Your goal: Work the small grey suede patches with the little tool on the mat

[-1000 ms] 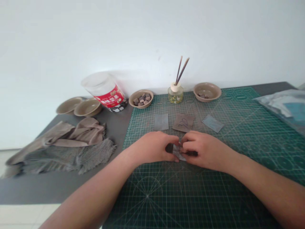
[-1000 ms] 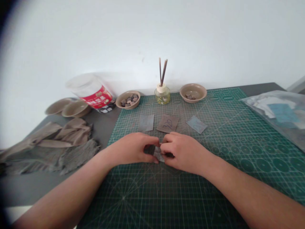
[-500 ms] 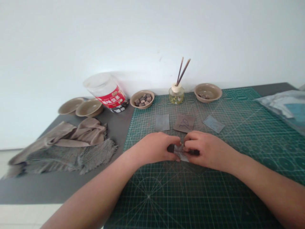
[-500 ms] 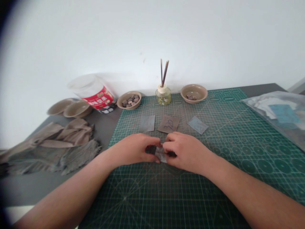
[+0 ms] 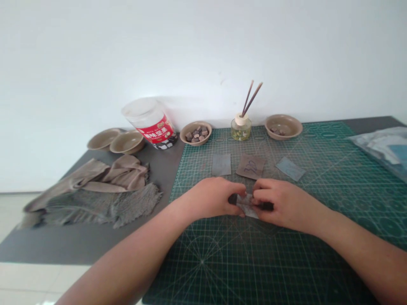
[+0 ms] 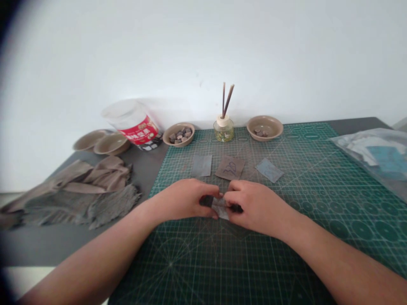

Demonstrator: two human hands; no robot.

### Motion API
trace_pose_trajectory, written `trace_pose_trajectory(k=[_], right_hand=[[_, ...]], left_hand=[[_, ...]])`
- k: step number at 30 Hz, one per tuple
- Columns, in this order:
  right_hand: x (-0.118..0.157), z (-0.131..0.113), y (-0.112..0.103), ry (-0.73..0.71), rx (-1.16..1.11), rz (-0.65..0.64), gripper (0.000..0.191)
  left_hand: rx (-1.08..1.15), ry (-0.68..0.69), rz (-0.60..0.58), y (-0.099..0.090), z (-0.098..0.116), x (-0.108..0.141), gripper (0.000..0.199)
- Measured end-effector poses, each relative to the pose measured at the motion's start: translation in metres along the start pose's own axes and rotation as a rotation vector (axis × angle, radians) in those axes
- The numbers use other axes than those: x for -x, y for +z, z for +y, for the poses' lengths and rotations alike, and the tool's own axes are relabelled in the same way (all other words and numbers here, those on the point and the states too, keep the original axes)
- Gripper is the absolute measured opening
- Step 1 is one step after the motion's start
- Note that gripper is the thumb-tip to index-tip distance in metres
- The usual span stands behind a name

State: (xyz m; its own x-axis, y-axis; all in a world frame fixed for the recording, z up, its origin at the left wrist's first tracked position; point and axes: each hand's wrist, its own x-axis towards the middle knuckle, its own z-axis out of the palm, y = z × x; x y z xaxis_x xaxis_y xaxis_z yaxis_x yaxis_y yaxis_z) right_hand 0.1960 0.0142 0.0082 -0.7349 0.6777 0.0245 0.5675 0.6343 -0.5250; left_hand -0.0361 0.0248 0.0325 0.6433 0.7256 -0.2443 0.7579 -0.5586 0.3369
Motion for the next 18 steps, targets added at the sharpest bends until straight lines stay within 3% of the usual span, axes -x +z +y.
trace_pose_trajectory(k=[18], right_hand=[[0.0042, -0.0049, -0.0014, 0.025, 0.032, -0.035, 0.007]], left_hand=[[0.015, 0.006, -0.002, 0.0008, -0.0018, -0.0008, 0.037]])
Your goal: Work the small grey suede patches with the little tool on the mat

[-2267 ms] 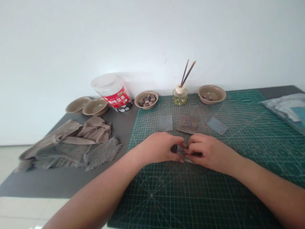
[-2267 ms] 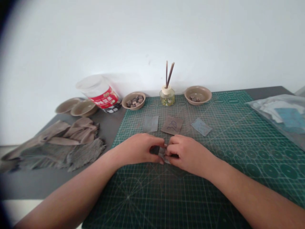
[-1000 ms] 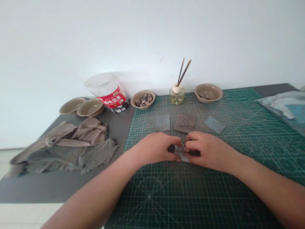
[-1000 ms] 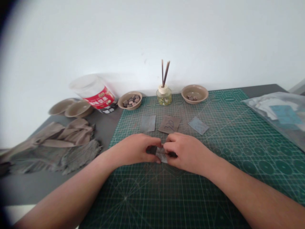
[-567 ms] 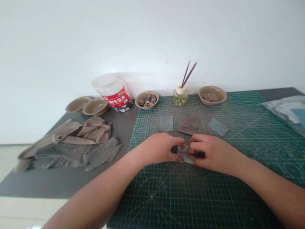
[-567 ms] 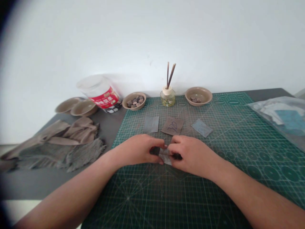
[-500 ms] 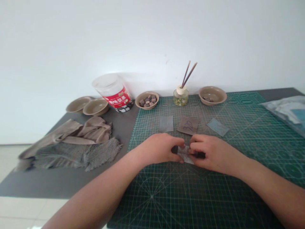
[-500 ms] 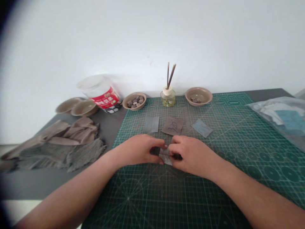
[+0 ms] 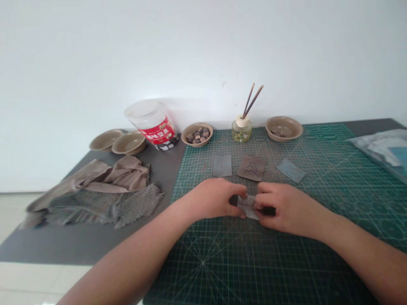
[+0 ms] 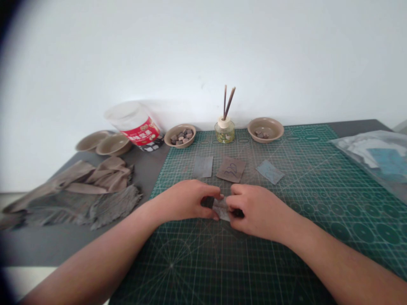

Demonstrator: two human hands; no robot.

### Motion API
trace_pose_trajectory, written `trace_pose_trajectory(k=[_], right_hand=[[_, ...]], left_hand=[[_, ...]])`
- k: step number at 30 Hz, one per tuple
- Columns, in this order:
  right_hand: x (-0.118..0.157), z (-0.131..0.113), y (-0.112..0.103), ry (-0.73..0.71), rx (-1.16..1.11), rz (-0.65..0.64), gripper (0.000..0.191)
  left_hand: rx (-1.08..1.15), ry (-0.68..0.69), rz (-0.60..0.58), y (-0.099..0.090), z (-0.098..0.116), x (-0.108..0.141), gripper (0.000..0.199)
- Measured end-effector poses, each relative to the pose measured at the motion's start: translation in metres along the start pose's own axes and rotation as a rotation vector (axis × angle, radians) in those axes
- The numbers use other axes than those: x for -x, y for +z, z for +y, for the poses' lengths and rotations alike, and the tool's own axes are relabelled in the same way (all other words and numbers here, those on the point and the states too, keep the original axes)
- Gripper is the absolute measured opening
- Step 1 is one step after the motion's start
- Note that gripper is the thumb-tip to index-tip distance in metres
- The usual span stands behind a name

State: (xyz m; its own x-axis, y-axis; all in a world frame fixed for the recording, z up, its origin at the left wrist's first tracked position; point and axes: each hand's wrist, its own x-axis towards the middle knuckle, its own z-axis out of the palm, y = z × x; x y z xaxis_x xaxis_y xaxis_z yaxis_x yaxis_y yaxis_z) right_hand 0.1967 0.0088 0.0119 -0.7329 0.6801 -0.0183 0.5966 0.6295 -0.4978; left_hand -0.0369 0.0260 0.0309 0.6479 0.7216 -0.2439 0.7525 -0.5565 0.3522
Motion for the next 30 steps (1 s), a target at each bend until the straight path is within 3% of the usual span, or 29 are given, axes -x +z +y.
trace_pose_trajectory(k=[30], right_hand=[[-0.0013, -0.0010, 0.0076, -0.066, -0.019, -0.010, 0.004]], left_hand=[[0.025, -0.003, -0.001, 0.0005, -0.0005, 0.0010, 0.032]])
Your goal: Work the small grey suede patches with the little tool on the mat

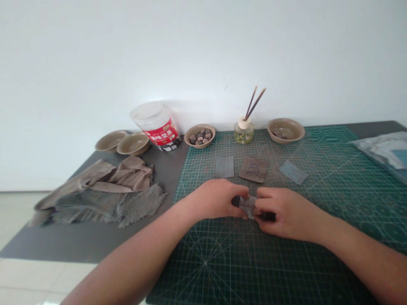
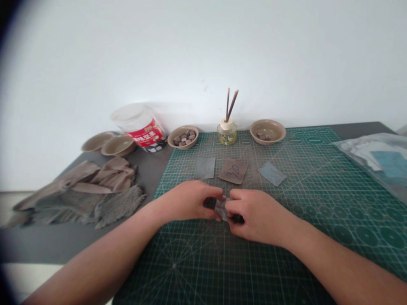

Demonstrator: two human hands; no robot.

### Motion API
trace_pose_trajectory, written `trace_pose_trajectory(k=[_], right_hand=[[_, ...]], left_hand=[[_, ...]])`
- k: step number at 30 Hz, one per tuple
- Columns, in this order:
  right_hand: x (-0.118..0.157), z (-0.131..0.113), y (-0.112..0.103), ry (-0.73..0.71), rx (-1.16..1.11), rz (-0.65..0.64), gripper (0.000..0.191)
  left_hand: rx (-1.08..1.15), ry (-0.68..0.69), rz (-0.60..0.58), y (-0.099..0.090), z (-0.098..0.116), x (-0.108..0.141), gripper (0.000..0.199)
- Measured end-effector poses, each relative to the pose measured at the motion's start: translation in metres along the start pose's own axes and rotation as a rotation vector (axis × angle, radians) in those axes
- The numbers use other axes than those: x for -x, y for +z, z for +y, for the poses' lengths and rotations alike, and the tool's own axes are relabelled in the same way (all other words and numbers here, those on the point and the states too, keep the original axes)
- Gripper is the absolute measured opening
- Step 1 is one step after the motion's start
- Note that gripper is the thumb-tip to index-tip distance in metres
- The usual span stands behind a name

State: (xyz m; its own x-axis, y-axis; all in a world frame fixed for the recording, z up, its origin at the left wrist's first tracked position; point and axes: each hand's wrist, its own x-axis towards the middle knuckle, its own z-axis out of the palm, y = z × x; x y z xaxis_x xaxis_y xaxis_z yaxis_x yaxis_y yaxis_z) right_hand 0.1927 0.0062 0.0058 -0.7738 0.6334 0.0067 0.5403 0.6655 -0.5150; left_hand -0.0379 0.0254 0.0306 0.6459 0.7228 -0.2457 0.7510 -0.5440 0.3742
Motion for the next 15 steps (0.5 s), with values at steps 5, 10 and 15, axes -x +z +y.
trace_pose_trajectory(k=[5, 10, 15], right_hand=[[-0.0001, 0.0003, 0.0003, 0.002, -0.003, -0.007, 0.005], [-0.0004, 0.0001, 0.0003, -0.013, -0.011, -0.007, 0.014], [-0.0002, -0.0015, -0.0013, -0.035, -0.014, 0.018, 0.011]], left_hand=[[-0.003, 0.001, 0.000, 0.0006, -0.0007, 0.0002, 0.034], [-0.001, 0.007, 0.003, 0.0006, -0.0012, 0.0007, 0.032], [-0.007, 0.007, -0.001, 0.0000, -0.0009, 0.0004, 0.033]])
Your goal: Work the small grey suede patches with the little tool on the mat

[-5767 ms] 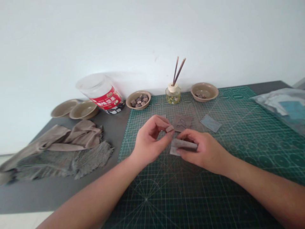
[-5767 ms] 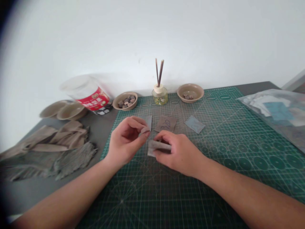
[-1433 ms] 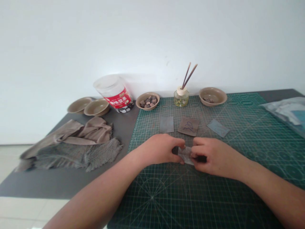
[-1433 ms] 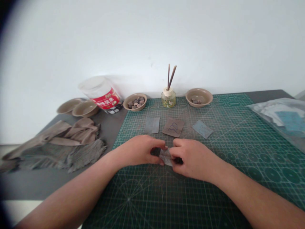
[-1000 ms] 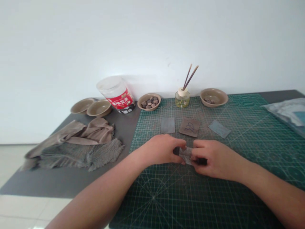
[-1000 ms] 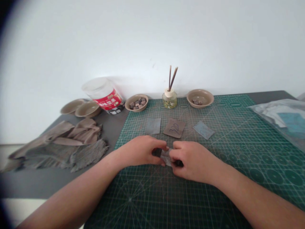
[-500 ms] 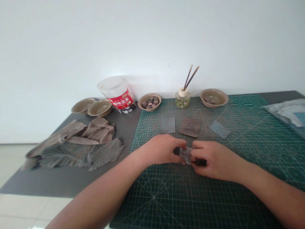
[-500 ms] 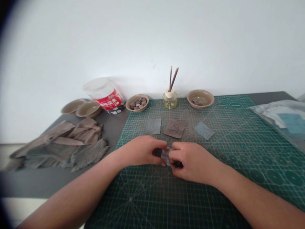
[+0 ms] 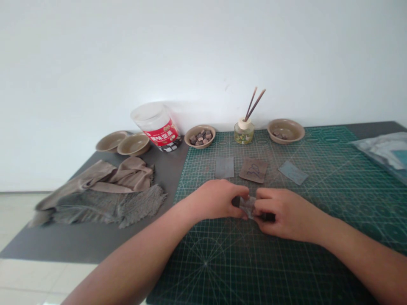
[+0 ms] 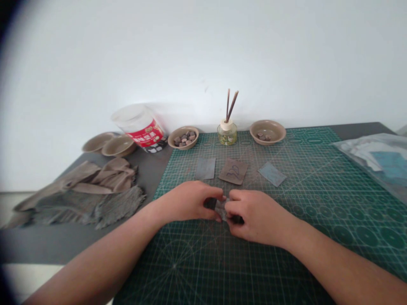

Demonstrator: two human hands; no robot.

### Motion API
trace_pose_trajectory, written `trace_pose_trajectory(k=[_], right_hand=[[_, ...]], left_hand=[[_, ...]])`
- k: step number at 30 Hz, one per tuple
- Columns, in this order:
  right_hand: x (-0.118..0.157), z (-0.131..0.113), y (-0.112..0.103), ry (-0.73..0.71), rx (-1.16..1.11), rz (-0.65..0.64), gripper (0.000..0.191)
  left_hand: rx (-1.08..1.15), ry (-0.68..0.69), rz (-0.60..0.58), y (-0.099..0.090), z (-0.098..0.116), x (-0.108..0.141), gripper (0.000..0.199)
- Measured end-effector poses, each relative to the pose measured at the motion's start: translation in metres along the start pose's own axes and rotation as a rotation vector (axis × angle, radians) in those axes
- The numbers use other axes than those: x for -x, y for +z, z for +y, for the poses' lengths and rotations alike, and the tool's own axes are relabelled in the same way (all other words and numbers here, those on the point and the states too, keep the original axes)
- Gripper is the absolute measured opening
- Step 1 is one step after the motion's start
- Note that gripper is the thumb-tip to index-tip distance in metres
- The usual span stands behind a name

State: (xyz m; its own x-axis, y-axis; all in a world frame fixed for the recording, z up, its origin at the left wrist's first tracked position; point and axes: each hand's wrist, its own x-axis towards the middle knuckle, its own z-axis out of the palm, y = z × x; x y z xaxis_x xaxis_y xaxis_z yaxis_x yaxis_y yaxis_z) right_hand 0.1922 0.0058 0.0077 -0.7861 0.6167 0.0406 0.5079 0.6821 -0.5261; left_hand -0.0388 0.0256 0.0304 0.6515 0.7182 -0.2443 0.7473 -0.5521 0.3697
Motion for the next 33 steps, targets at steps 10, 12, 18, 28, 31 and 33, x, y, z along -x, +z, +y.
trace_pose_trajectory(k=[10, 12, 18, 28, 31, 33], right_hand=[[-0.0005, -0.0006, 0.0017, 0.029, 0.009, -0.026, 0.009], [-0.0007, -0.0008, 0.0018, 0.027, 0.014, -0.028, 0.009], [-0.0013, -0.0009, 0.0030, 0.022, 0.026, -0.025, 0.008], [-0.0002, 0.0001, 0.0053, 0.020, 0.031, -0.029, 0.005], [-0.0003, -0.0001, 0.0047, 0.023, 0.031, -0.029, 0.005], [-0.0005, 0.0001, 0.0044, 0.024, 0.033, -0.025, 0.007]], left_hand=[[-0.006, -0.020, -0.011, -0.0026, 0.0033, -0.0004, 0.034], [-0.007, -0.023, -0.012, -0.0033, 0.0041, -0.0002, 0.033], [-0.009, -0.033, -0.012, -0.0040, 0.0055, 0.0001, 0.032], [-0.006, -0.021, -0.003, -0.0036, 0.0048, -0.0002, 0.031], [0.001, -0.015, -0.010, -0.0040, 0.0043, 0.0000, 0.032], [0.003, -0.017, -0.015, -0.0044, 0.0043, 0.0003, 0.032]])
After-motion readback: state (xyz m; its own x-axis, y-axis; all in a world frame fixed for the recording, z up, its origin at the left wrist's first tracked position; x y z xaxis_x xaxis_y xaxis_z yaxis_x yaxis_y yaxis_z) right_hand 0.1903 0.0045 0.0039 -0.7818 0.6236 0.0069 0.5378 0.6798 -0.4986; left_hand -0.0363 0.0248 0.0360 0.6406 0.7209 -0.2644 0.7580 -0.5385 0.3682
